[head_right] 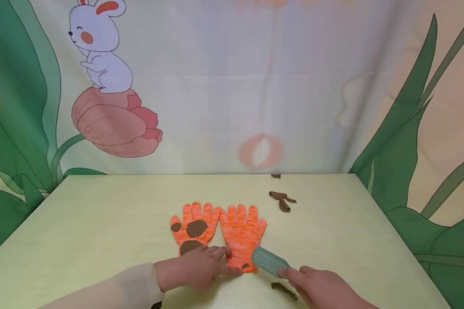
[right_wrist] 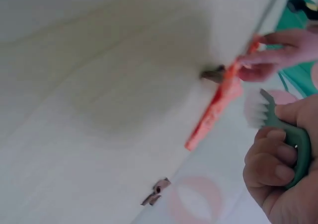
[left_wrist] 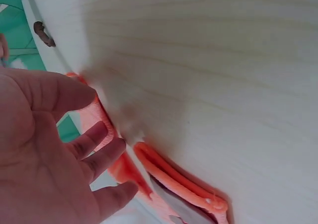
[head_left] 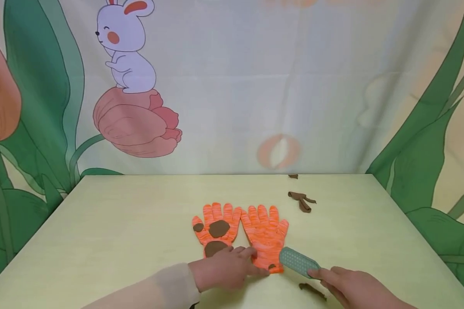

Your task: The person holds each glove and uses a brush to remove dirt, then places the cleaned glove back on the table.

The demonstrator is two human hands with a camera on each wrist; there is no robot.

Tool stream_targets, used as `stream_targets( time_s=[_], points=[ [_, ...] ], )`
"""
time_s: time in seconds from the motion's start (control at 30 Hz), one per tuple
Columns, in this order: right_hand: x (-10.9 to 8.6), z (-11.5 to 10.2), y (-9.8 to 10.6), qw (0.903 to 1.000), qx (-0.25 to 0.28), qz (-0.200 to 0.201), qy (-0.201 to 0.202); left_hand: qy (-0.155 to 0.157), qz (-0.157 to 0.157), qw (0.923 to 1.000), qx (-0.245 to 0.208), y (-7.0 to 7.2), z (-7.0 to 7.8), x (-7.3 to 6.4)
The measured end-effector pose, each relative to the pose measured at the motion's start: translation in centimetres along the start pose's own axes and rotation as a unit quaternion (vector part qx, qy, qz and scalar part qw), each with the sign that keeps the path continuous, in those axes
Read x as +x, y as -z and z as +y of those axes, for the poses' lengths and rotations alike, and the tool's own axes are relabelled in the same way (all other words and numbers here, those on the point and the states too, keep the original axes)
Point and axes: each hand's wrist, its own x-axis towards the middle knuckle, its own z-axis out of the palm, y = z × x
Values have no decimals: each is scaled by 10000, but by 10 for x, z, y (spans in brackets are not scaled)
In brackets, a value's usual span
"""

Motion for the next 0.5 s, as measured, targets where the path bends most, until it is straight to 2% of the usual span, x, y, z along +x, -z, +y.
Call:
stream_targets(
  time_s=[0.1, 0.2, 0.23, 0.33, 0.43, 0.5],
  points=[
    [8, -7, 2, 9990, 66, 414, 160, -224, 343, 9990, 177, -2, -1, -4],
    [18, -18, 4, 9984, 72, 542, 130, -488, 844, 9947, 323, -4, 2, -5],
    [22, -21, 5, 9982, 88, 578, 93, -495, 883, 9945, 272, -4, 3, -5],
    [32, -28, 8, 9979, 145, 615, -134, -379, 803, 9960, 57, -2, 7, -1],
    [43, -31, 13, 9975, 214, 664, -119, -75, 425, 9990, -135, -1, 11, 6],
    [51, -33, 16, 9974, 402, 604, -18, -4, 304, 9995, -129, -1, 12, 10]
  ],
)
